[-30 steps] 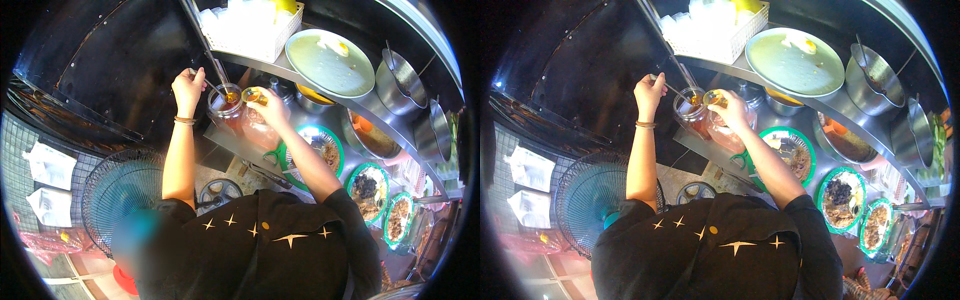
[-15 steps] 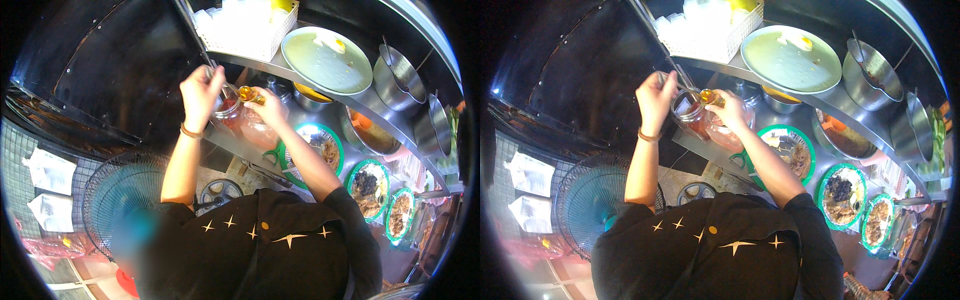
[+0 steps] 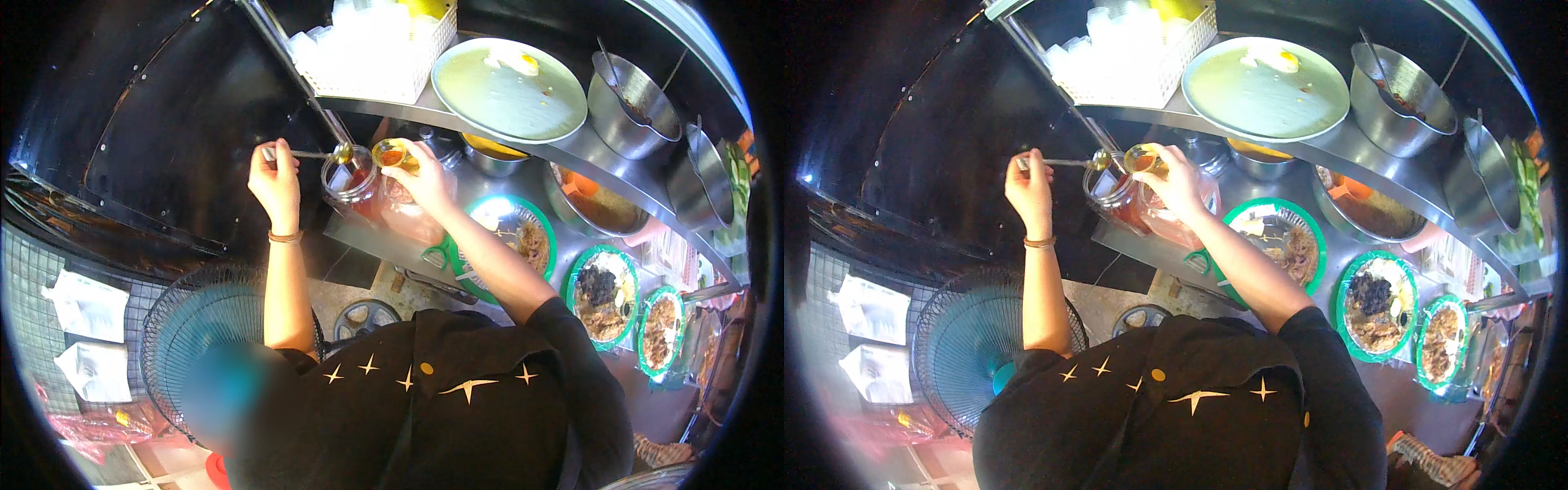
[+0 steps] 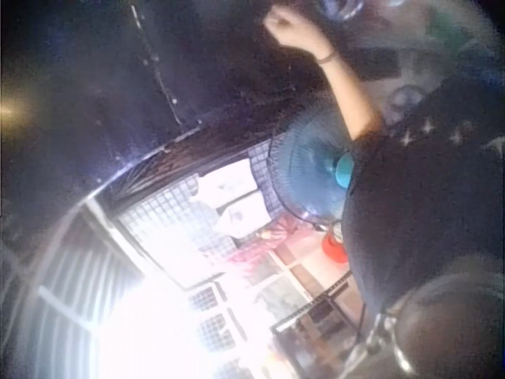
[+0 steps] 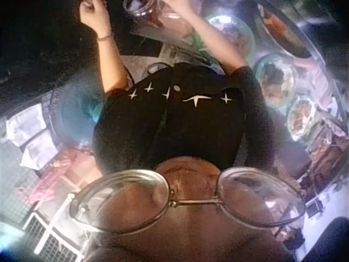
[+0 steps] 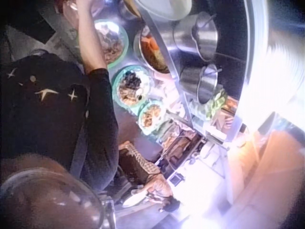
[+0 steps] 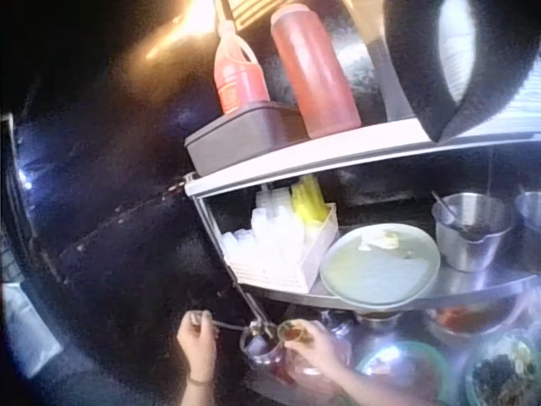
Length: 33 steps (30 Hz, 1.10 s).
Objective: The person assembles food bowls by placing cooked meat and a dark topping onto plates of rice using tongs and a spoon. They then add sauces and seasonings from various containers and jars to the bowls.
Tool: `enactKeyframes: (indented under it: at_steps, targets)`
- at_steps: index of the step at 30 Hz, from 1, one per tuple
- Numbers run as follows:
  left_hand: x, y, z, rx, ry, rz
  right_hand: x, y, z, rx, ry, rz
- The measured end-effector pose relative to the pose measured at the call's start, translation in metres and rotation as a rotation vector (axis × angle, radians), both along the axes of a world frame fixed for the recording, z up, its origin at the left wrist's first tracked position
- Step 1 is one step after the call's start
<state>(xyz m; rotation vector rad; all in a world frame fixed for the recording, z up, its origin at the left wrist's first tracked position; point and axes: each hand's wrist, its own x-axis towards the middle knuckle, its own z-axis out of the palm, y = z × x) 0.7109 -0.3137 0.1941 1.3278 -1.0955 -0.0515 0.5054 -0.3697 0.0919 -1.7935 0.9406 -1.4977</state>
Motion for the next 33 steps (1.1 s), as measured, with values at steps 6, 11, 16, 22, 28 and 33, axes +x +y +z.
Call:
enactKeyframes:
  at_steps: [6, 11, 16, 22, 28, 33]
  targets:
    - [0.001, -0.016, -0.072, 0.304, -0.428, 0.019, -0.042, 0.033, 0.034, 0.058, -0.061, 0.076]
    - [-0.018, -0.017, -0.074, 0.246, -0.960, 0.144, -0.113, 0.069, 0.045, -0.013, 0.043, 0.017]
    - [-0.134, 0.022, 0.003, 0.130, -0.646, -0.363, -0.201, 0.131, 0.059, 0.152, 0.114, -0.041]
    - [-0.317, 0.062, 0.013, 0.244, -0.770, -1.235, -0.296, 0.211, 0.017, 0.239, 0.084, -0.290]
    - [-0.434, 0.097, -0.031, 0.309, -0.940, -1.458, -0.354, 0.279, -0.010, 0.285, 0.107, -0.574]
    - [-0.491, 0.122, -0.044, 0.319, -1.057, -1.595, -0.388, 0.316, -0.033, 0.311, 0.082, -0.732]
